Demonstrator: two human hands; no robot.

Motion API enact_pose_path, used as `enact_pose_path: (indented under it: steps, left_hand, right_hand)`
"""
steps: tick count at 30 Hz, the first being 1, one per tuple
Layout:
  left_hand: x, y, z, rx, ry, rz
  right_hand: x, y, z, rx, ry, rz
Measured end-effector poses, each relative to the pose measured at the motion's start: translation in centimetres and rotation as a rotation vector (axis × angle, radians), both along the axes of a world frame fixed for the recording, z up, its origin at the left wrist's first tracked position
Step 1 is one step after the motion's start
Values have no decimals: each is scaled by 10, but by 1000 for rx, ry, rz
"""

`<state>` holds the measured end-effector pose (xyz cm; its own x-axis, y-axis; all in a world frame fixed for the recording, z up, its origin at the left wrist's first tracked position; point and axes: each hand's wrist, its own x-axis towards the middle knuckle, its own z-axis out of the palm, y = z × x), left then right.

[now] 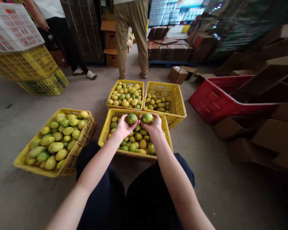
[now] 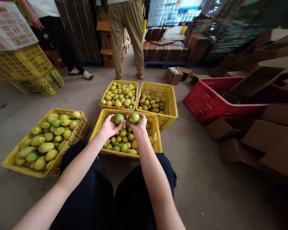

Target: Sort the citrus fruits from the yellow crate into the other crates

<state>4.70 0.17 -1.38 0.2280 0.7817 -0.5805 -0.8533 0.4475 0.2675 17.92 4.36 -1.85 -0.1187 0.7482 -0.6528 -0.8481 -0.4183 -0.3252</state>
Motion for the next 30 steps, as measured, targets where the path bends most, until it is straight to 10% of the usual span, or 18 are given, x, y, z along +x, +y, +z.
enact_pose_path:
  steps: [8, 15, 30]
  left_hand:
    - [-4, -3, 8, 165, 6, -81]
    - [-4, -9, 14, 330, -203, 123]
    - [-8, -5, 9, 282, -264, 394]
  right_hand:
    - [3, -6, 6, 348, 46, 191]
    - [-7, -18, 9, 591, 165, 200]
    - [-18, -22, 2, 535, 171, 85]
